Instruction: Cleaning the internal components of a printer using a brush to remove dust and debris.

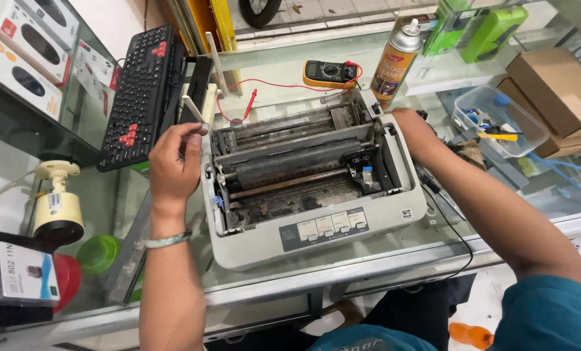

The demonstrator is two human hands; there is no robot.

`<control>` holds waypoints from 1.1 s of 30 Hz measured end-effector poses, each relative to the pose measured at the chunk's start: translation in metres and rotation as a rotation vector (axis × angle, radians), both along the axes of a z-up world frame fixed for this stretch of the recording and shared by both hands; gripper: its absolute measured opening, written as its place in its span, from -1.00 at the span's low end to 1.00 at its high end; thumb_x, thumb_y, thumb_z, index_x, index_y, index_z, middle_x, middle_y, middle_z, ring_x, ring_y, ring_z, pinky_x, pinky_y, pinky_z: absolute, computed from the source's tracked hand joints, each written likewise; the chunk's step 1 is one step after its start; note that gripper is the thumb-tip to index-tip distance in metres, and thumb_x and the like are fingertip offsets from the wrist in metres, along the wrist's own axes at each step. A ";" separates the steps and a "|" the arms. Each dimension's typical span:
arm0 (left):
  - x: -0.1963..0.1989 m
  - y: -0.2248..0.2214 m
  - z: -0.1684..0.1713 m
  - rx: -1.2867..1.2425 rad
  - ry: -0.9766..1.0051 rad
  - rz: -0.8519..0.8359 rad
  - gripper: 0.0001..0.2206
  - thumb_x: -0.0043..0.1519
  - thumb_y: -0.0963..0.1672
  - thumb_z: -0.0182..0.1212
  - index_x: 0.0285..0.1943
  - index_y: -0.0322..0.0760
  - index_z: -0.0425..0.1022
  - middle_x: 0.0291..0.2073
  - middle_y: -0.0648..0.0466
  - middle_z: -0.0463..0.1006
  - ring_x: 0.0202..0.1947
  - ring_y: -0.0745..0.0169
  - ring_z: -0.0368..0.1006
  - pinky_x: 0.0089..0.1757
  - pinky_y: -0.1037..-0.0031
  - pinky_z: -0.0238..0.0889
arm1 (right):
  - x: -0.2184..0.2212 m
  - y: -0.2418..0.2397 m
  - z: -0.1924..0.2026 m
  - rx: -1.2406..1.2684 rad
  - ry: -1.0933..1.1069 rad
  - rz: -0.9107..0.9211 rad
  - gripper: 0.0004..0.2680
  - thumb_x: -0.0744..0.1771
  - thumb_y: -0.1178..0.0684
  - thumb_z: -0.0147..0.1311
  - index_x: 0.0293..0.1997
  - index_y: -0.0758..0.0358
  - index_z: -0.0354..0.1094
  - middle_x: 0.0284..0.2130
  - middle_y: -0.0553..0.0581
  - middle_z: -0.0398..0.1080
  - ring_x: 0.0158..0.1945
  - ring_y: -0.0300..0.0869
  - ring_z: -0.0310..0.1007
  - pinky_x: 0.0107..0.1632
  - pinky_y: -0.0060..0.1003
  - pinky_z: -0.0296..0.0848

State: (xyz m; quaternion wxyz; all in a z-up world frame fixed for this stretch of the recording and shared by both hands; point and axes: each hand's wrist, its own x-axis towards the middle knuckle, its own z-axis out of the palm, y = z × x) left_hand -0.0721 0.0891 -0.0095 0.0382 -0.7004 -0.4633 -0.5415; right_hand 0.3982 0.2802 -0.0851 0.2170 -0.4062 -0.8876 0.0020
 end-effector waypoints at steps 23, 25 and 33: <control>-0.001 -0.003 0.000 0.066 0.016 -0.014 -0.75 0.51 -0.11 -0.01 0.07 -0.37 0.56 -0.23 -0.07 0.65 -0.34 -0.07 0.55 -0.31 0.29 0.38 | -0.025 -0.041 0.079 -0.410 0.500 -0.261 -0.81 0.39 -0.01 0.19 0.02 0.26 0.49 -0.27 0.31 0.53 -0.16 0.08 0.56 -0.09 -0.01 0.49; -0.002 -0.003 -0.001 0.082 0.019 -0.010 -0.75 0.50 -0.11 -0.01 0.06 -0.37 0.56 -0.23 -0.06 0.65 -0.33 -0.09 0.55 -0.31 0.28 0.39 | -0.024 -0.025 0.066 -0.393 0.442 -0.288 -0.78 0.39 -0.08 0.18 -0.06 0.27 0.52 -0.24 0.33 0.55 -0.05 0.17 0.56 0.05 0.06 0.44; -0.006 -0.018 0.010 0.036 0.008 0.023 -0.73 0.46 -0.12 -0.07 0.15 -0.42 0.46 -0.07 -0.12 0.62 -0.11 0.02 0.59 -0.09 0.30 0.46 | -0.054 -0.096 0.183 0.089 0.600 0.081 -0.88 0.54 0.47 -0.12 -0.02 0.70 0.39 -0.34 0.39 0.40 -0.42 -0.09 0.36 -0.55 -0.39 0.31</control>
